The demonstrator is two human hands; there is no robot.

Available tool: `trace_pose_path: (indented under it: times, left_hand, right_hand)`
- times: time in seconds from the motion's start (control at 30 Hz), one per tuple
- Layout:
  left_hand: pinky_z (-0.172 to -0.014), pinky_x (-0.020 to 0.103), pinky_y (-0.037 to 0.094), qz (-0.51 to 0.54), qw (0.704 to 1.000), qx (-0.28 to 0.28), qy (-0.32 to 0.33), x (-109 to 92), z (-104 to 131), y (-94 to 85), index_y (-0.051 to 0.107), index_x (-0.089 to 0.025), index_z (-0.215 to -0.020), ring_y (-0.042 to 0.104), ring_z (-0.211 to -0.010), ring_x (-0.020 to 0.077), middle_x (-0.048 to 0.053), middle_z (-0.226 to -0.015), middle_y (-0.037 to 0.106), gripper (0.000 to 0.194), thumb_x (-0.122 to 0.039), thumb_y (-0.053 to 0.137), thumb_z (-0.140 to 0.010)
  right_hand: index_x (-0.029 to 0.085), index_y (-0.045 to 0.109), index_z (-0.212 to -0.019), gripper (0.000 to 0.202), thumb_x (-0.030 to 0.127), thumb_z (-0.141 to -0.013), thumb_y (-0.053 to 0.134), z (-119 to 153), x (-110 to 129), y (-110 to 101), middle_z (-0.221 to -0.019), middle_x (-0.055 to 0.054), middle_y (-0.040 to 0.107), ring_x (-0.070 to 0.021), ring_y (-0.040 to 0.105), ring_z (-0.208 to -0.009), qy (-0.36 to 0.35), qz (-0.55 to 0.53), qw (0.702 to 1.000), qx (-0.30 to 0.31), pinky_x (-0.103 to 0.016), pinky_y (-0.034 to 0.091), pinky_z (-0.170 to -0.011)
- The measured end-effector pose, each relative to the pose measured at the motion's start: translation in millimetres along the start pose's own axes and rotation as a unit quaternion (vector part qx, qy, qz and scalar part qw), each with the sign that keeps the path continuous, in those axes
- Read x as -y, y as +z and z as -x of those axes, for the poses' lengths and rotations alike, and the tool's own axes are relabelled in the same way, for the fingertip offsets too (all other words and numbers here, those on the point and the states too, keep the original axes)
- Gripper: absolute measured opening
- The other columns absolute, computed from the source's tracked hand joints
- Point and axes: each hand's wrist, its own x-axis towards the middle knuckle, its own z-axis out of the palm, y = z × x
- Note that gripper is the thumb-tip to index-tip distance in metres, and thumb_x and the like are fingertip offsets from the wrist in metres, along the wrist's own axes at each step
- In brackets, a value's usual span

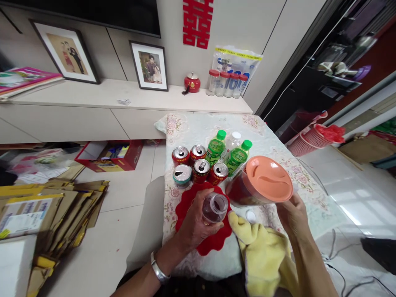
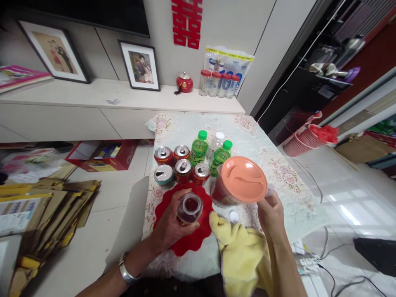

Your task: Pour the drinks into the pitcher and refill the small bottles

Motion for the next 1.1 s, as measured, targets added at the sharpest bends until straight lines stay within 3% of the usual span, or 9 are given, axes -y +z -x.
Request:
trace_pose_path:
  times: [0.07,0.23,0.3,0.37,0.47,0.57,0.8,0.97,1.1]
  left_hand:
    - [-0.118,0.052,0.059,0.001,1.0,0.005,0.0,-0.8,0.2,-1.6,0.054,-0.028,-0.148,0.071,-0.132,0.0334,0.008,-0.143,0.068,0.082,-0.014,0.085,-0.073]
    - [-0.121,0.054,0.057,0.023,0.999,0.028,-0.014,-4.5,1.4,-7.1,0.057,-0.028,-0.148,0.069,-0.136,0.0357,0.01,-0.148,0.068,0.083,-0.017,0.091,-0.074]
    - [-0.12,0.055,0.058,0.047,0.998,0.037,-0.015,-2.5,3.7,-9.5,0.057,-0.029,-0.147,0.07,-0.137,0.0372,0.012,-0.15,0.068,0.084,-0.021,0.095,-0.073]
    - [-0.119,0.055,0.059,0.077,0.996,0.037,-0.004,1.9,7.4,-11.2,0.054,-0.03,-0.148,0.072,-0.136,0.0367,0.012,-0.149,0.068,0.088,-0.026,0.1,-0.073]
    - [-0.117,0.053,0.061,0.111,0.993,0.024,0.026,9.7,13.3,-12.4,0.049,-0.032,-0.15,0.074,-0.134,0.035,0.011,-0.148,0.067,0.096,-0.032,0.104,-0.072]
    - [-0.115,0.051,0.061,0.119,0.992,0.02,0.043,12.4,15.1,-13.1,0.049,-0.032,-0.149,0.074,-0.133,0.0343,0.01,-0.146,0.066,0.095,-0.031,0.105,-0.072]
    - [-0.113,0.049,0.061,0.114,0.993,0.013,-0.034,-3.6,1.2,-15.5,0.054,-0.028,-0.14,0.076,-0.124,0.0323,0.009,-0.137,0.072,0.086,-0.027,0.1,-0.068]
    - [-0.114,0.05,0.06,0.098,0.994,0.028,-0.048,-6.8,-3.4,-16.5,0.056,-0.027,-0.141,0.073,-0.126,0.0326,0.01,-0.141,0.07,0.085,-0.038,0.101,-0.07]
    - [-0.113,0.049,0.061,0.091,0.993,0.049,-0.049,-4.7,-0.4,-14.6,0.056,-0.027,-0.142,0.073,-0.126,0.032,0.01,-0.142,0.07,0.084,-0.032,0.099,-0.07]
  right_hand:
    - [0.02,0.076,-0.109,0.056,0.054,-0.07,0.099,14.8,-1.3,-6.2,-0.115,-0.009,0.08,-0.0296,0.077,-0.106,0.036,0.068,0.997,0.002,-0.042,0.063,-0.092]
    - [0.017,0.081,-0.101,0.054,0.059,-0.069,0.089,57.1,-17.1,-15.0,-0.085,-0.009,0.079,-0.0278,0.075,-0.072,0.068,0.263,0.961,0.055,-0.038,0.061,-0.067]
    - [0.018,0.082,-0.11,0.057,0.061,-0.072,0.085,70.5,-21.9,-11.0,-0.087,-0.007,0.078,-0.0271,0.073,-0.07,0.046,0.321,0.941,0.093,-0.039,0.059,-0.065]
    - [0.02,0.082,-0.117,0.056,0.059,-0.077,0.078,79.2,-24.6,-4.8,-0.101,-0.008,0.079,-0.0275,0.073,-0.077,0.011,0.366,0.923,0.118,-0.041,0.06,-0.071]
    - [0.025,0.081,-0.121,0.048,0.053,-0.085,0.068,83.7,-27.6,2.4,-0.118,-0.008,0.077,-0.0272,0.074,-0.087,-0.036,0.413,0.899,0.141,-0.04,0.059,-0.076]
    - [0.025,0.081,-0.118,0.042,0.049,-0.089,0.063,81.5,-32.1,5.5,-0.118,-0.009,0.076,-0.0277,0.076,-0.088,-0.065,0.441,0.883,0.144,-0.039,0.059,-0.074]
    - [0.023,0.08,-0.107,0.034,0.05,-0.092,0.065,72.4,-39.1,1.2,-0.103,-0.008,0.077,-0.0268,0.077,-0.082,-0.129,0.436,0.88,0.139,-0.037,0.063,-0.068]
    - [0.025,0.077,-0.122,0.038,0.057,-0.102,0.073,85.7,-12.8,-6.7,-0.111,-0.005,0.075,-0.0252,0.077,-0.09,-0.187,0.413,0.88,0.144,-0.035,0.066,-0.073]
    - [0.03,0.07,-0.132,0.029,0.053,-0.115,0.065,106.5,29.0,14.9,-0.122,-0.002,0.075,-0.0213,0.079,-0.098,-0.276,0.405,0.847,0.207,-0.028,0.066,-0.08]
